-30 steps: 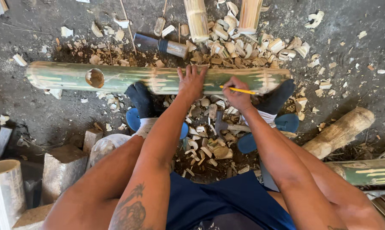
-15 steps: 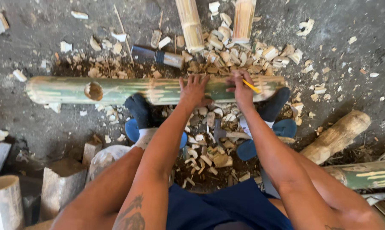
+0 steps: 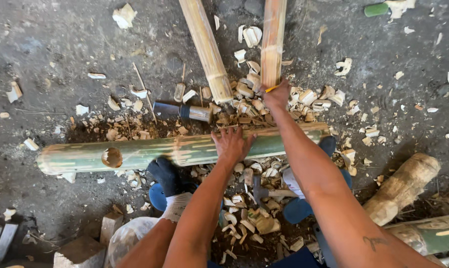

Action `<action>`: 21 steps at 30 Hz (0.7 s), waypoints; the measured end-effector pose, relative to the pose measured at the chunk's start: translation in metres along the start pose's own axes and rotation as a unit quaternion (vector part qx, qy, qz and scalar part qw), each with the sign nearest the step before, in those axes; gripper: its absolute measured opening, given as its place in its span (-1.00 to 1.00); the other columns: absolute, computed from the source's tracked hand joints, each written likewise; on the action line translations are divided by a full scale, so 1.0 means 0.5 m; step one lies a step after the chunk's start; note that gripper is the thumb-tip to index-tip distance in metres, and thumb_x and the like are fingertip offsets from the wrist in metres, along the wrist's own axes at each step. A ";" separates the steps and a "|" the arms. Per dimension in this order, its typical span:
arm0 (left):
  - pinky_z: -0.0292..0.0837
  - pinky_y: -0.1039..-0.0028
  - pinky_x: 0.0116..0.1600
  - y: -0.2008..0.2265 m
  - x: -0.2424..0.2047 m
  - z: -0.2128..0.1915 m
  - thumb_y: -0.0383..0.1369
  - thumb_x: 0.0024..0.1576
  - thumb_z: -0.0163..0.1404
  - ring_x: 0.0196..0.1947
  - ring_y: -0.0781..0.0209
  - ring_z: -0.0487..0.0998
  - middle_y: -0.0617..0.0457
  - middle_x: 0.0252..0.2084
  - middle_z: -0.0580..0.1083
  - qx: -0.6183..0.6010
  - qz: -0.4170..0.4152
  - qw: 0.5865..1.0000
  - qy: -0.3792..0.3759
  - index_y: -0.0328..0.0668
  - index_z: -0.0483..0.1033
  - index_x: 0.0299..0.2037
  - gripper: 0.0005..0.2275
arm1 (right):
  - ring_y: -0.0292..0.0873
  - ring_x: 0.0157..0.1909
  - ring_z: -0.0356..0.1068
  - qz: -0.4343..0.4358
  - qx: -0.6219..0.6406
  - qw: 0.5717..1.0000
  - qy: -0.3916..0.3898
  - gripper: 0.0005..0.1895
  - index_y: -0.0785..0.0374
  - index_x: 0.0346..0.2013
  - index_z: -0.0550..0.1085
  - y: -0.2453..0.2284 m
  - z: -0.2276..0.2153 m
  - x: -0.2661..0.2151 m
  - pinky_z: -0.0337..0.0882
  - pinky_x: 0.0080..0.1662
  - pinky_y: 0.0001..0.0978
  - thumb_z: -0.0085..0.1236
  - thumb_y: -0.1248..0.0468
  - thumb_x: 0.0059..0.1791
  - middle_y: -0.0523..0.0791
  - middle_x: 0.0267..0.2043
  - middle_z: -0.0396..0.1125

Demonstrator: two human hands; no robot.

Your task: The person sits on the ground and uses a chisel and hammer to carve a hole into a bamboo pole. They repeatedly strike the chisel to remove material, then inspect the hole and continue carving.

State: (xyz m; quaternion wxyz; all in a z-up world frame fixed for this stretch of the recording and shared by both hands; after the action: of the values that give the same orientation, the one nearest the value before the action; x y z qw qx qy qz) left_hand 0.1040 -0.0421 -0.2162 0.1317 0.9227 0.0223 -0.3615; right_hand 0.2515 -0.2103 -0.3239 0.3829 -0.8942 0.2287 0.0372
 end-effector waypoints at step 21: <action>0.42 0.17 0.44 0.168 -0.403 -0.302 -0.30 -0.07 0.34 0.31 -0.01 0.48 -0.12 0.30 0.37 -0.319 0.495 0.719 0.370 -0.15 0.04 0.45 -0.11 | -0.08 0.05 0.42 -0.255 0.122 0.948 -0.143 -0.49 0.26 0.24 0.36 -0.030 -0.540 -0.560 0.54 0.03 -0.21 0.22 0.28 0.00 0.01 0.07 0.38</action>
State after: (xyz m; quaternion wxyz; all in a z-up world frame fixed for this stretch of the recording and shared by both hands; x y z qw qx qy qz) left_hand 0.0668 -0.0730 0.0449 0.5593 0.7661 -0.2770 0.1534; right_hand -0.0213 -0.2840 -0.0562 0.5148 -0.8543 -0.0615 0.0374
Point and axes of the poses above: each hand's wrist, its own x-axis towards the middle knuckle, its own z-axis out of the palm, y = z × x, the point moved 2 cm from there along x, towards the middle knuckle
